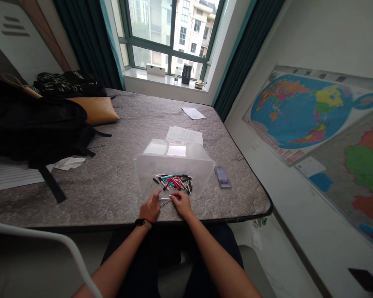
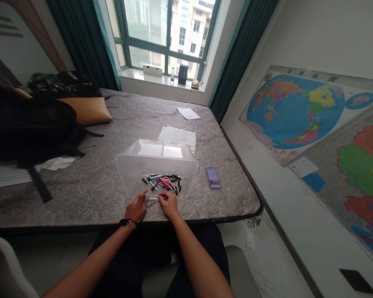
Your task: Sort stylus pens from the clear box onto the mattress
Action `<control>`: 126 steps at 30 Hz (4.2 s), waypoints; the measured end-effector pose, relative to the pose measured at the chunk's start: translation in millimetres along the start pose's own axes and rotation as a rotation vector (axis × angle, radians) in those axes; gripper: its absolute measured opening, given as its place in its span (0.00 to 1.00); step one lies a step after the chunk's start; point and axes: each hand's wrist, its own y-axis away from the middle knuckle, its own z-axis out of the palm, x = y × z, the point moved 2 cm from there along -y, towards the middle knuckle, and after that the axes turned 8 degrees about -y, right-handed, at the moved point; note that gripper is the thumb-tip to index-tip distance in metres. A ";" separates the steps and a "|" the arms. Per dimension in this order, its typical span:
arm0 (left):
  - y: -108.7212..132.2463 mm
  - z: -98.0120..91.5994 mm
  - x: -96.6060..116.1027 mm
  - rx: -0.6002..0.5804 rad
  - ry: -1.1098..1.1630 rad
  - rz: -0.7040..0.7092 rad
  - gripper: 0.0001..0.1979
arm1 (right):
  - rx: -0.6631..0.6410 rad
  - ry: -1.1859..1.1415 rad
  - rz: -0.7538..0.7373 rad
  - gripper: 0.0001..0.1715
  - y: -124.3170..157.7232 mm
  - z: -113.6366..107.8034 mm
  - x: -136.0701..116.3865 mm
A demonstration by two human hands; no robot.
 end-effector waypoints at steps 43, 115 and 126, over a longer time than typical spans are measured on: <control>1.0 0.5 3.9 0.005 0.063 0.183 0.17 | -0.019 0.843 0.117 0.19 -0.7 -67.8 -30.1; -1.3 -7.2 9.3 -0.006 0.046 0.248 0.14 | 0.018 -0.119 0.177 0.23 -49.7 -36.3 -38.4; -0.7 -2.4 8.5 0.003 0.047 0.215 0.15 | 0.040 -0.260 0.262 0.23 12.3 -9.5 -3.1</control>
